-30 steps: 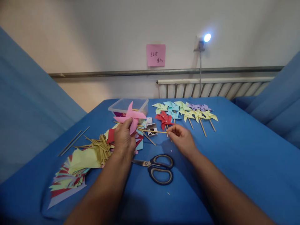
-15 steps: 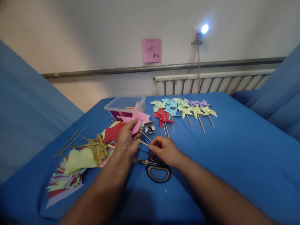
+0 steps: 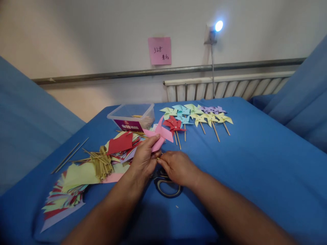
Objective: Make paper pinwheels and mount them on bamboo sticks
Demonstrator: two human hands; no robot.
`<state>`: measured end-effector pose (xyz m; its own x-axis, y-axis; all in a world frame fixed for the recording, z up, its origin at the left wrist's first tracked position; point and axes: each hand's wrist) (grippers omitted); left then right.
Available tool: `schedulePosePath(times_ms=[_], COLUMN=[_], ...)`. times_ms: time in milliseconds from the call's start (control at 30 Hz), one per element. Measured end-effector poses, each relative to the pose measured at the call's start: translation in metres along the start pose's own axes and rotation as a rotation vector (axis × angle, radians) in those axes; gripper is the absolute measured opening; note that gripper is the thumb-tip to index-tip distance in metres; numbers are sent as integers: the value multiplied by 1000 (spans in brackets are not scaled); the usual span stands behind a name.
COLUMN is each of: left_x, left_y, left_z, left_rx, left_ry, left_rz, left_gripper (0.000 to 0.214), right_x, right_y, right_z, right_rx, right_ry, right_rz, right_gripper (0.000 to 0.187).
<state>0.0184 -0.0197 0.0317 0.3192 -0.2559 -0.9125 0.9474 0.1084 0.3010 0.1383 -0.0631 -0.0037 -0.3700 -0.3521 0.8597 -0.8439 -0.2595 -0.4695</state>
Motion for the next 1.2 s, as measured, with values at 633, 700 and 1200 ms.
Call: schedulePosePath(times_ms=[633,700,1200], left_x=[8,10,10], left_y=[-12,-13,-10], left_z=[-21,-23,-16], left_rx=[-183,-165,-109], left_ry=[233,238,330], left_rz=[-333,-383,-537], left_gripper=[20,20,21], right_x=[2,4,1], right_y=[4,5,-5], right_z=[-8,-7,-9], right_rx=[-267,-309,-506], right_ry=[242,227,178], right_rz=[-1121,-1136,-937], right_gripper=[37,36,35])
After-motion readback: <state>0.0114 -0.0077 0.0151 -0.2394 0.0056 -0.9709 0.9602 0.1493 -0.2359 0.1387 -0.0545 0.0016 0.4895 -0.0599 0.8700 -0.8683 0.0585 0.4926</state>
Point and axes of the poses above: each hand's wrist, its own z-axis away from the middle knuckle, its own y-axis out of the palm, x = y × z, and after that the axes turned 13 degrees about -z, right-handed
